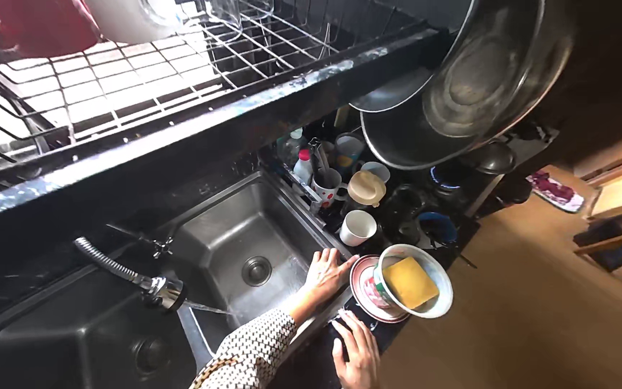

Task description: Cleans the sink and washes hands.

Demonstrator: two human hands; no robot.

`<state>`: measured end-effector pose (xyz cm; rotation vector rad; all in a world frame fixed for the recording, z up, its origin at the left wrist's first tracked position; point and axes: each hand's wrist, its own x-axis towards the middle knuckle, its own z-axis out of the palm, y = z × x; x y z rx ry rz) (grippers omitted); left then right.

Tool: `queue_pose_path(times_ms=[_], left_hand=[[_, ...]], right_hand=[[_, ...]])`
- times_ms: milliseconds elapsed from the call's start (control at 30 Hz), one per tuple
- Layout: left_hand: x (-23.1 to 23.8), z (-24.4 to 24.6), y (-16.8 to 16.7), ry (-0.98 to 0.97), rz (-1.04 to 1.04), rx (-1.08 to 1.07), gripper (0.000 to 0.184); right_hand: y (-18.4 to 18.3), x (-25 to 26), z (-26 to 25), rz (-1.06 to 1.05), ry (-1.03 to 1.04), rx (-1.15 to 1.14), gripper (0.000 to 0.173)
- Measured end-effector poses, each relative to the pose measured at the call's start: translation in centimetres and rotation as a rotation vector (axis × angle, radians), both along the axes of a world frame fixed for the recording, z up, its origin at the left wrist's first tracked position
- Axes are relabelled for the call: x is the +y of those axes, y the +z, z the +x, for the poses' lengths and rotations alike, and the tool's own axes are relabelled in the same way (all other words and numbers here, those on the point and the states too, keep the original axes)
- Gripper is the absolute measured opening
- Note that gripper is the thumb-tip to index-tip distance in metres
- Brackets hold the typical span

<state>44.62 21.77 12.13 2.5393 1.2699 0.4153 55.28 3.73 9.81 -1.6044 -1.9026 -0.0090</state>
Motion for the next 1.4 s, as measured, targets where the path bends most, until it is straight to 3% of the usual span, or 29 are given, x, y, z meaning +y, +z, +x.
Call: queue_pose_path(times_ms=[200, 333, 400, 500, 600, 667, 800, 933, 1100, 1233, 1300, 1400], left_hand=[[1.3, -2.3, 0.6, 0.315, -0.106, 0.054, 0.075], [0.3, -5.7, 1.3, 0.588, -0.31, 0.079, 0.07], [-1.2, -8.2, 2.0, 0.715, -0.425, -0.041, 0.06], [-5.0, -13.0, 2.0, 0.861, -0.59, -0.504, 0.04], [-9.0, -16.7, 3.4, 1.207, -0.78, -1.112, 0.031], [-10.4, -18.8, 4.0, 1.425, -0.791, -1.453, 0.022], [-11.6, -21.6, 5.4, 1.463, -0.738, -2.025, 0.021], [-10.9, -22.1, 6.3, 1.37, -0.805, -2.298, 0.028], [-9.3, -22.7, 7.0, 1.367, -0.822, -2.38, 0.031], [-5.1, -26.9, 7.5, 0.954, -0.66, -2.191, 0.045], [-3.1, -28.6, 8.6, 1.031, -0.588, -2.01, 0.039], [-4.4, -29.6, 6.9, 1.173, -0.676, -1.978, 0.041]], right_hand=[[-0.2, -0.1, -0.1, -0.002, 0.002, 0.012, 0.043], [-0.1, -0.1, 0.0, -0.012, 0.01, 0.014, 0.044], [0.0, 0.0, -0.1, -0.021, 0.011, 0.012, 0.043], [0.1, 0.0, -0.1, -0.026, 0.018, 0.039, 0.043], [0.3, 0.1, -0.2, -0.012, 0.023, 0.035, 0.046], [0.6, 0.1, -0.1, -0.015, 0.028, 0.029, 0.046], [0.8, 0.1, -0.1, -0.018, 0.043, 0.018, 0.044], [0.9, 0.0, 0.0, -0.036, 0.049, 0.012, 0.045], [1.0, -0.1, 0.0, -0.045, 0.049, 0.017, 0.045], [0.8, 0.0, 0.1, -0.042, 0.051, 0.013, 0.045], [0.8, -0.1, 0.1, -0.043, 0.05, 0.015, 0.046], [1.0, 0.2, 0.1, -0.045, 0.051, 0.014, 0.045]])
